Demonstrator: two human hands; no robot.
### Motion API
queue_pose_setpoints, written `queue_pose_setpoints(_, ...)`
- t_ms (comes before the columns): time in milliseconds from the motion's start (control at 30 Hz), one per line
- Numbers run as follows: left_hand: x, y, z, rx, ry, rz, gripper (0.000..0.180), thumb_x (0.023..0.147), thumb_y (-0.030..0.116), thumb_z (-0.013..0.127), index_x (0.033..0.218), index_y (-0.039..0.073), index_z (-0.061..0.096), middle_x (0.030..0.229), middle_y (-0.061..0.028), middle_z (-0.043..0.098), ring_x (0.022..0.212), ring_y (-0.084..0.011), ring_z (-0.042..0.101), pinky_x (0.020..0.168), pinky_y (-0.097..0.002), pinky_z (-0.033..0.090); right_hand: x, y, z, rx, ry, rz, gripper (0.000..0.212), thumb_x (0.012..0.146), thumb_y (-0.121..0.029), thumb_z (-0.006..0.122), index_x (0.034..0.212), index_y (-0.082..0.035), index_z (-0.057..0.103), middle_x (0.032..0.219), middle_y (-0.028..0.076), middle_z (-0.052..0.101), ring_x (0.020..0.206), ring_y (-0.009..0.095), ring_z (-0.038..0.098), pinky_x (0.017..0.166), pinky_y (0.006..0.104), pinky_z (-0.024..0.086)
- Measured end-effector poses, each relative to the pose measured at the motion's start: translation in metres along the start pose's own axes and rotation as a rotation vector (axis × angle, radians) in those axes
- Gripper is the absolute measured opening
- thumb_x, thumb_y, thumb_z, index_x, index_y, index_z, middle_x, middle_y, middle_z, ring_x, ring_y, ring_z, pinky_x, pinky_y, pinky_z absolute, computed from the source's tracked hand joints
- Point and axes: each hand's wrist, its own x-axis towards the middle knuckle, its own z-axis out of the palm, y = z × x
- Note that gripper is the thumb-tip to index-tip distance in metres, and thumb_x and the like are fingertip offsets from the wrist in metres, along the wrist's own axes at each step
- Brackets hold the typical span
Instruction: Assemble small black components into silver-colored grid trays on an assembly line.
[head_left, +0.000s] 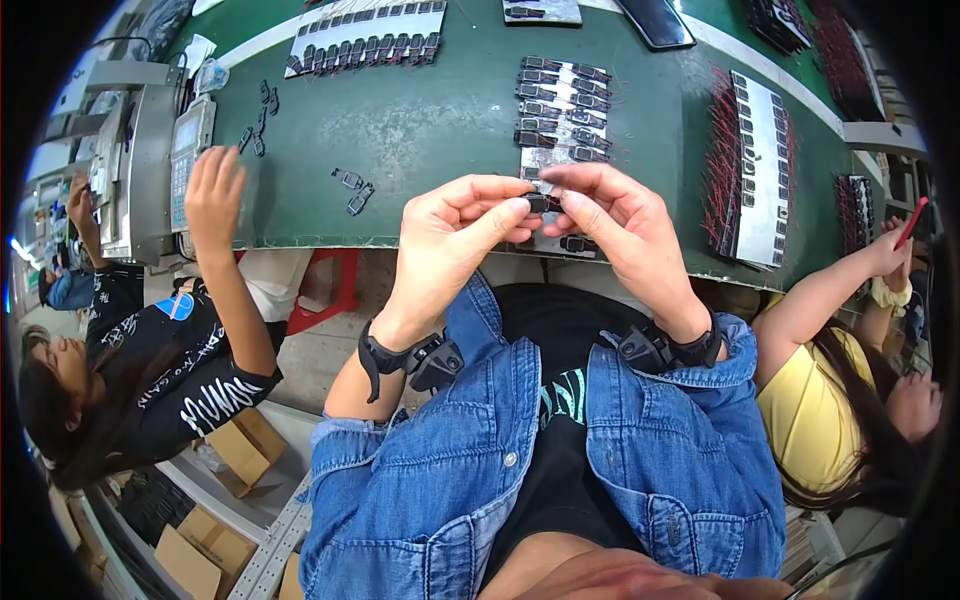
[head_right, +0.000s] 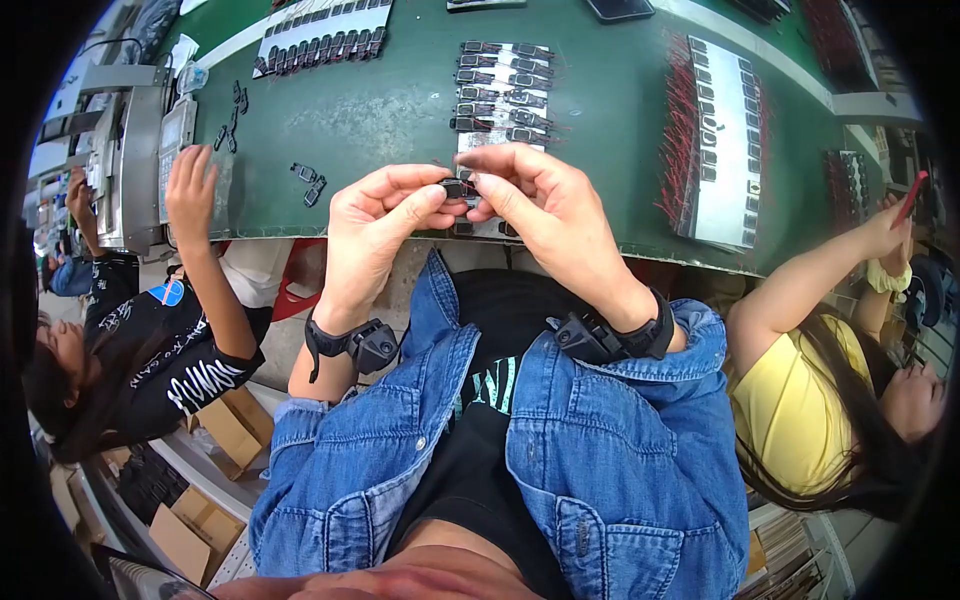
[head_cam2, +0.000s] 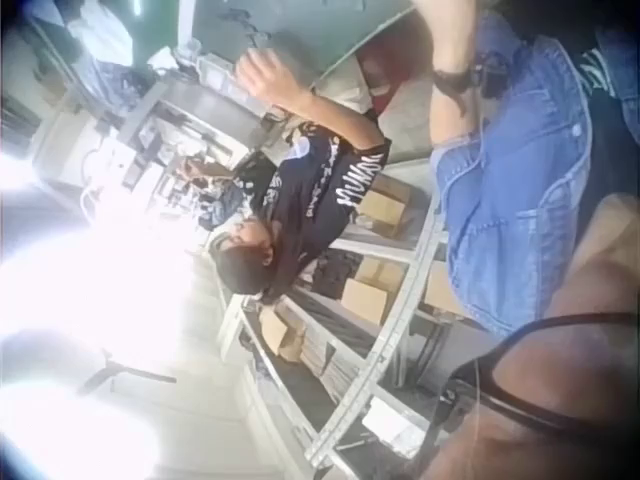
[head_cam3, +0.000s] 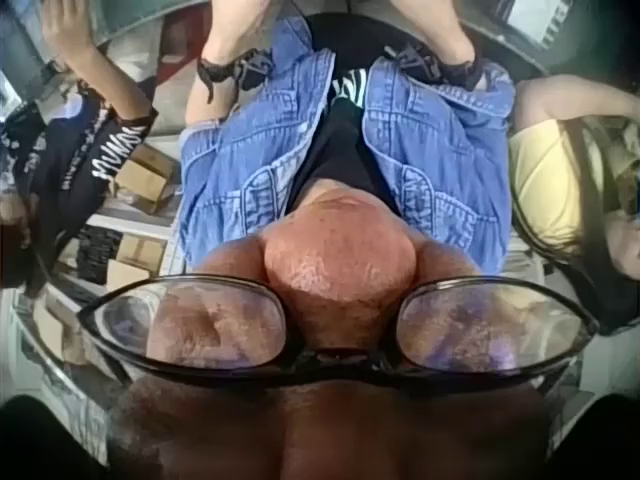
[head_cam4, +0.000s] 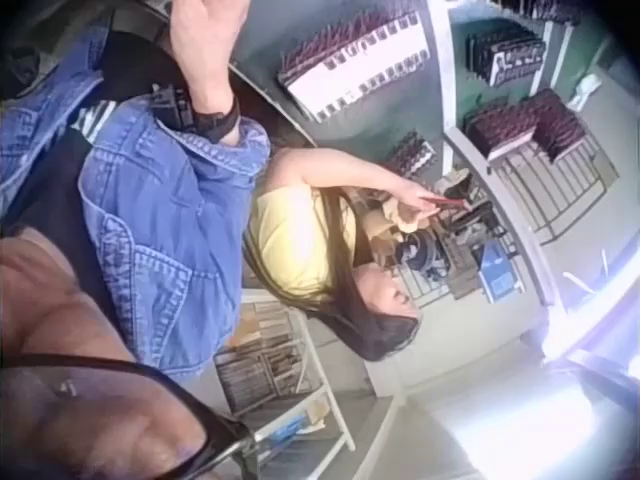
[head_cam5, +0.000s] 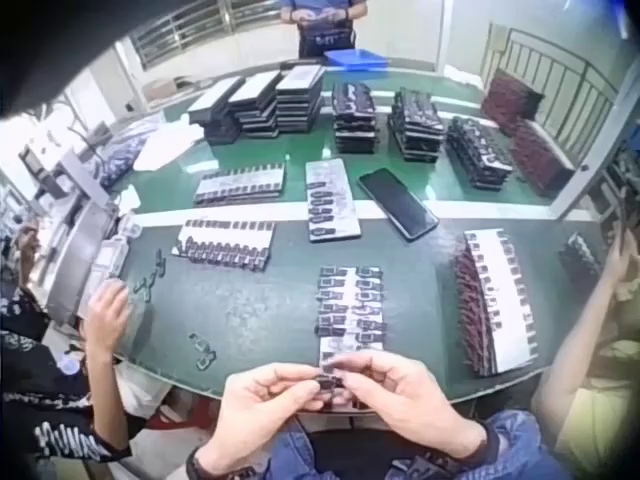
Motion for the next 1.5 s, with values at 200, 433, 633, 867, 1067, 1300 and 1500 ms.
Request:
queue_pose_setpoints(200,-0.003,0.0,0.005,0.098,0.05,0.062,0.025,0.091,0.006,0.071,0.115,-0.001,0.068,0.101,-0.011,0.073,0.091,-0.0169,0.071,0.079,-0.0279,0.059,0.001,0.005,0.006,-0.005,0.117,-0.071,0.027,0.101,-0.009,0.056,0.125,0.003,0.058,0.108,0.007,0.066,0.089,0.011,0.065,0.083,0.0253,0.054)
queue_pose_setpoints(433,0.005,-0.009,0.007,1.04,0.099,0.892,0.022,0.081,0.002,0.077,0.102,0.004,0.072,0.099,-0.009,0.073,0.087,-0.0208,0.072,0.073,-0.0298,0.059,0.004,-0.004,-0.005,0.088,0.081,0.044,0.028,0.101,-0.008,0.056,0.128,0.002,0.057,0.106,0.006,0.067,0.088,0.01,0.064,0.082,0.0249,0.054)
queue_pose_setpoints(633,0.006,-0.006,0.004,0.884,0.062,0.784,0.023,0.079,0.0,0.077,0.101,0.003,0.073,0.101,-0.0093,0.071,0.088,-0.0208,0.071,0.071,-0.0302,0.059,0.006,-0.003,-0.003,-0.029,0.057,-0.004,0.031,0.102,-0.01,0.056,0.131,0.0,0.055,0.108,0.008,0.067,0.089,0.009,0.064,0.083,0.0247,0.054)
queue_pose_setpoints(867,-0.004,-0.008,0.003,0.614,0.074,0.41,0.021,0.082,0.001,0.077,0.102,0.002,0.072,0.107,-0.0112,0.069,0.09,-0.0174,0.07,0.071,-0.0289,0.06,-0.003,0.0,0.006,-0.11,0.048,-0.032,0.039,0.099,-0.003,0.054,0.138,-0.001,0.051,0.113,0.01,0.066,0.095,0.012,0.064,0.086,0.0256,0.053)
queue_pose_setpoints(1067,-0.001,-0.011,-0.002,0.639,0.073,0.445,0.022,0.08,0.001,0.078,0.101,0.003,0.072,0.105,-0.0118,0.069,0.087,-0.0199,0.07,0.07,-0.0293,0.059,-0.004,-0.006,0.009,-0.21,0.058,-0.087,0.047,0.095,0.003,0.052,0.141,-0.003,0.047,0.115,0.01,0.066,0.097,0.013,0.065,0.088,0.0258,0.053)
queue_pose_setpoints(1300,0.003,-0.022,-0.008,1.103,0.106,1.06,0.031,0.073,0.0,0.08,0.103,0.004,0.073,0.098,-0.0097,0.07,0.086,-0.0257,0.07,0.07,-0.033,0.059,0.001,0.002,-0.001,0.253,0.034,0.122,0.048,0.093,0.001,0.061,0.14,0.0,0.048,0.117,0.012,0.067,0.098,0.013,0.066,0.089,0.0277,0.055)
queue_pose_setpoints(1500,0.005,-0.023,-0.008,1.225,0.113,1.197,0.033,0.073,0.0,0.08,0.105,0.002,0.072,0.096,-0.0092,0.07,0.085,-0.0247,0.07,0.072,-0.0344,0.059,0.002,0.006,0.003,0.323,0.059,0.149,0.045,0.094,-0.002,0.064,0.137,0.0,0.05,0.113,0.012,0.068,0.098,0.014,0.067,0.088,0.0294,0.056)
